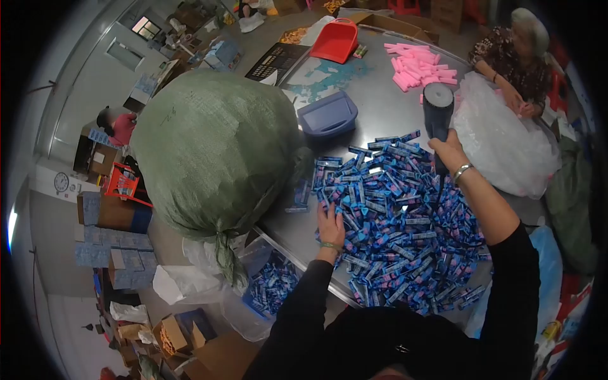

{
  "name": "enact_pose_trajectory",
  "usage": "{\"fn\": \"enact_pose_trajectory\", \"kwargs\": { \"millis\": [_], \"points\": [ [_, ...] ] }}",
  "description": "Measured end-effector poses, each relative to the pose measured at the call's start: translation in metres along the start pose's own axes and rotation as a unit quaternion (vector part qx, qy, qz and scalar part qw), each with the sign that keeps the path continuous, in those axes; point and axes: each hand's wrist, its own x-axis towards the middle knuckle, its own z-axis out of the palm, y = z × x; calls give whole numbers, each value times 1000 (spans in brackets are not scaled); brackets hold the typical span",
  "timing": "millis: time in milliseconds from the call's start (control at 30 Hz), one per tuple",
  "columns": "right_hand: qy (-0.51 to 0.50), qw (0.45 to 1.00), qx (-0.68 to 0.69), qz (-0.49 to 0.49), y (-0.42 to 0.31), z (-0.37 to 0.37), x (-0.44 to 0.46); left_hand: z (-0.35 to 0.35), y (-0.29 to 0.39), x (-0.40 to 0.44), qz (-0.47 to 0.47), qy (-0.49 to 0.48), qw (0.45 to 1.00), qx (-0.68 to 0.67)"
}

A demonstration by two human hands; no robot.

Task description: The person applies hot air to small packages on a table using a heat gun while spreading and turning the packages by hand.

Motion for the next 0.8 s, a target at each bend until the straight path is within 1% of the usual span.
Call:
{"fn": "enact_pose_trajectory", "kwargs": {
  "millis": [33,67,100,133,200,233,300,333,367,400,433,500,567,600,633,667,700,733,800],
  "points": [
    [23,999,24,25,-8,-11,-13,-6,5,2,1,0,1000,-2],
    [-46,998,19,27,-21,-20,-37,-16,15,3,11,-15,999,-38],
    [-105,993,4,56,-31,-24,-58,-24,22,4,22,-29,997,-73],
    [-164,983,-10,83,-37,-24,-77,-28,22,1,23,-30,997,-74],
    [-309,944,35,107,-40,-22,-106,-38,19,-12,-39,35,999,-4],
    [-348,933,29,83,-44,-18,-114,-43,16,-22,-41,36,999,-5],
    [-338,937,36,81,-49,-9,-119,-53,5,-42,-68,70,987,125],
    [-326,941,44,80,-47,-5,-118,-57,1,-52,-70,69,987,125],
    [-292,955,27,41,-34,1,-101,-59,-3,-63,-95,86,983,135],
    [-251,967,26,26,-23,9,-81,-60,-6,-73,-121,101,977,142],
    [-210,977,23,19,-15,10,-65,-60,-9,-78,-126,90,978,139],
    [-69,993,67,62,-10,22,-58,-58,-12,-94,-148,52,983,96],
    [-92,995,31,23,-14,16,-75,-45,-10,-102,-127,22,991,26],
    [-98,994,24,43,-16,10,-90,-38,-6,-105,-113,6,993,42],
    [-189,980,27,60,-22,4,-102,-32,-3,-105,-94,-4,994,57],
    [-279,957,34,75,-31,-2,-113,-30,-2,-105,-101,-11,993,57],
    [-333,937,39,100,-41,-7,-121,-30,1,-103,-109,-15,993,37],
    [-336,935,37,106,-41,-4,-122,-31,3,-103,-116,-19,993,15],
    [-298,953,15,52,-43,2,-116,-37,2,-101,-107,-9,994,31]
  ]
}}
